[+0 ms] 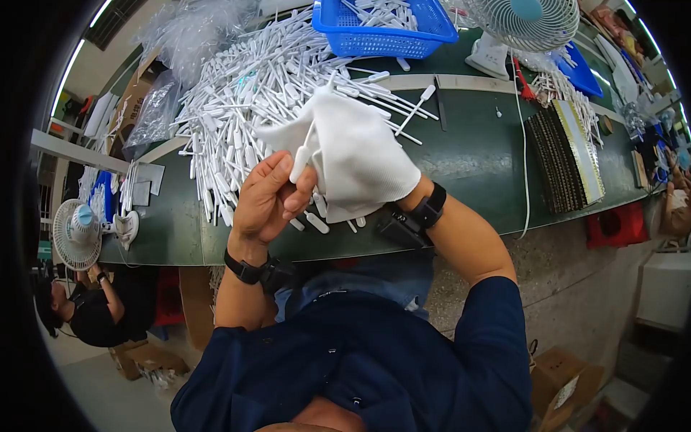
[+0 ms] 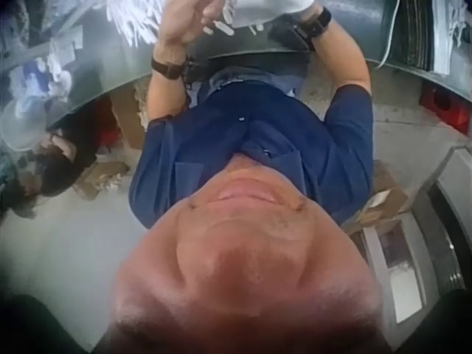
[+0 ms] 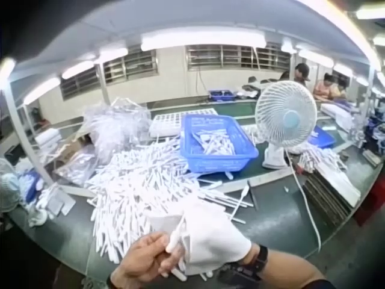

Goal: The person cleans plastic components with a cloth, picking them up from a pile, wiping them, and placing them into a cardboard box.

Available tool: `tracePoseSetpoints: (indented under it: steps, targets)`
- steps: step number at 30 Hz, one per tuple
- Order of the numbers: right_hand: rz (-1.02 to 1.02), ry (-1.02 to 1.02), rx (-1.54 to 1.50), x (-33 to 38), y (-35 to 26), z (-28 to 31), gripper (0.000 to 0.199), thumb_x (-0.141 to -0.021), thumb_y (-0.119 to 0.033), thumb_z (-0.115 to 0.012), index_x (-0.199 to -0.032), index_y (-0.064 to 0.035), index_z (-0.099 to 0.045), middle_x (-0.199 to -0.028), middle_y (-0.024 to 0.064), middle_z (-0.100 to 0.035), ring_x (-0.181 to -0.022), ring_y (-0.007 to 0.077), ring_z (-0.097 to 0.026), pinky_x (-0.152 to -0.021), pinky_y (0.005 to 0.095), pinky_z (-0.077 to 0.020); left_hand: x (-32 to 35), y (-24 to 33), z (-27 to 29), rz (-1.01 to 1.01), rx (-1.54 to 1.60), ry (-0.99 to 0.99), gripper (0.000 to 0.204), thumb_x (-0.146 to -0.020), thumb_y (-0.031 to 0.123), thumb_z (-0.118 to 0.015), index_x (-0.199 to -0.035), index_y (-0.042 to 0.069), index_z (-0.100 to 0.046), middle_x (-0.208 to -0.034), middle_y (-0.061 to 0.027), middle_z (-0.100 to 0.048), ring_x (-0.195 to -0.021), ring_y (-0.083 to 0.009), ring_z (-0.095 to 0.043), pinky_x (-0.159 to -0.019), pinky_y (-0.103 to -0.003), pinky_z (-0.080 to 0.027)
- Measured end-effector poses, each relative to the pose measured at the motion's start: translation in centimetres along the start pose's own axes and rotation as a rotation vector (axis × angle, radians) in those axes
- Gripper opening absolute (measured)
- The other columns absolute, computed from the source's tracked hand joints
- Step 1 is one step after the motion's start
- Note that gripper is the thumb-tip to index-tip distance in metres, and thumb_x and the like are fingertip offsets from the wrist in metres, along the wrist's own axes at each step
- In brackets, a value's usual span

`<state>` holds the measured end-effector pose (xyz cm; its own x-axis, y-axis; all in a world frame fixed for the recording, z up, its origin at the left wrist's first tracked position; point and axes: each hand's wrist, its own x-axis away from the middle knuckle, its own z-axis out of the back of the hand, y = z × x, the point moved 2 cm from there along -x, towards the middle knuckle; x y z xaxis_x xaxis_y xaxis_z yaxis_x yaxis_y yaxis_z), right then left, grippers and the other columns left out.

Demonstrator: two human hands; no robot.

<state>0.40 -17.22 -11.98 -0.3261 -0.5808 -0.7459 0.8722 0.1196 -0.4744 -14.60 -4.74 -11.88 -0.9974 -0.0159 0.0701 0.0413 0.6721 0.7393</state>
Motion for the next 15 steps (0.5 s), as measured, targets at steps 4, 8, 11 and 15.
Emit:
tracePoseSetpoints:
  steps: [4,8,11,15]
  targets:
    - [0.107,0.053,0.101,0.0,1.2,0.4,0.036,-0.079,-0.018,-0.069,-0.107,0.0034,-0.062,-0.089,0.0166,-0.062,-0.079,0.0345,-0.063,-0.070,0.0366,-0.0515,-0.5,-0.9,0.5,0.022,-0.236,0.068,0.029,-0.106,0.025,-0.052,-0.096,0.001,-0.064,-0.079,-0.0037,-0.064,-0.059,-0.0065,-0.051,-0.051,-0.018,-0.040]
    - [0.116,-0.082,0.182,-0.7,0.5,0.1,0.038,-0.077,-0.023,-0.070,-0.105,0.0023,-0.062,-0.089,0.0148,-0.061,-0.078,0.0330,-0.063,-0.067,0.0367,-0.0507,-1.2,-0.5,0.4,-0.082,-0.647,0.249,0.032,-0.105,0.025,-0.055,-0.087,0.002,-0.068,-0.068,0.0004,-0.060,-0.057,-0.0061,-0.050,-0.052,-0.020,-0.038]
    - [-0.007,-0.226,0.114,-0.2,-1.7,-0.2,0.044,-0.073,-0.027,-0.074,-0.105,0.0008,-0.063,-0.089,0.0140,-0.061,-0.079,0.0321,-0.064,-0.066,0.0368,-0.0504,-1.5,0.4,-1.0,-0.216,-1.041,0.386,0.031,-0.103,0.023,-0.059,-0.083,0.001,-0.068,-0.064,0.0027,-0.057,-0.059,-0.0065,-0.050,-0.055,-0.024,-0.038]
    - [0.098,-0.295,0.009,0.1,-1.6,0.5,0.025,-0.076,-0.025,-0.071,-0.091,-0.0083,-0.061,-0.082,0.0118,-0.059,-0.075,0.0310,-0.064,-0.061,0.0369,-0.0488,0.4,0.9,2.9,-0.504,-1.006,0.637,0.023,-0.104,0.018,-0.056,-0.096,0.001,-0.069,-0.072,0.0034,-0.055,-0.067,-0.0057,-0.047,-0.059,-0.025,-0.037]
